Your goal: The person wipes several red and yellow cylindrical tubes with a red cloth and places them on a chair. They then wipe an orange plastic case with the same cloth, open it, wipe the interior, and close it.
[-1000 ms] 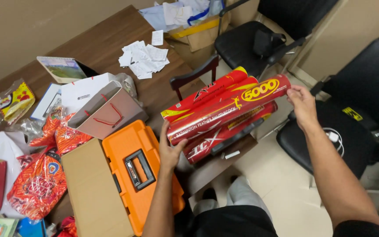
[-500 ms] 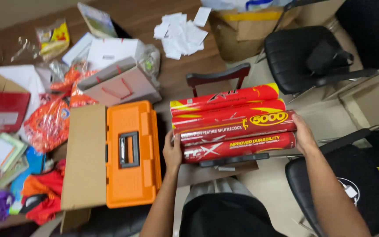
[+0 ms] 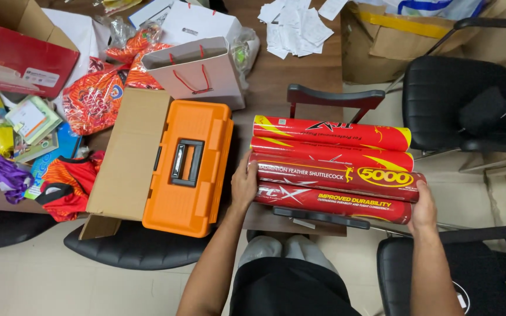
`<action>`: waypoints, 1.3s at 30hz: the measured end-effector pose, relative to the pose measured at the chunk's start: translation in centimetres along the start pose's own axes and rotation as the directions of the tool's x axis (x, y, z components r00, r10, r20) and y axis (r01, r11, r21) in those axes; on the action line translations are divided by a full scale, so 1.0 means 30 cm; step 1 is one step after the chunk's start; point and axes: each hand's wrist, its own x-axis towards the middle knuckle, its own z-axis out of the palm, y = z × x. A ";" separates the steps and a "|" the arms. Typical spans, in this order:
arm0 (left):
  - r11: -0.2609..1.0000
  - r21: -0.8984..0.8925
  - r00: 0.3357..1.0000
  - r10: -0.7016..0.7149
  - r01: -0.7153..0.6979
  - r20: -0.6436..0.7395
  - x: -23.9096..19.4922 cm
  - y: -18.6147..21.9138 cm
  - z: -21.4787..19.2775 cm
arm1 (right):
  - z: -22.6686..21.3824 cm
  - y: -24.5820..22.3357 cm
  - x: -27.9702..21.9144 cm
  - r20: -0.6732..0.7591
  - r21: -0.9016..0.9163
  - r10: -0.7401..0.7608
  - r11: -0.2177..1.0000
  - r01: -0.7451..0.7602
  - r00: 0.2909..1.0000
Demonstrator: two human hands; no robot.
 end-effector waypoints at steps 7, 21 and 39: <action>0.997 -0.080 1.000 0.007 -0.005 0.026 0.024 -0.057 -0.001 | 0.115 -0.196 -0.160 -0.148 -0.327 0.017 0.943 -0.065 0.989; 0.748 -0.659 0.904 0.332 -0.077 0.271 -0.100 -0.235 -0.624 | 0.919 0.062 -0.718 -0.021 0.101 -0.864 0.499 0.861 0.503; 0.846 -0.528 0.973 0.056 0.072 0.222 -0.384 -0.597 -1.101 | 1.536 0.680 -1.168 0.671 -0.037 -0.197 0.954 0.298 0.715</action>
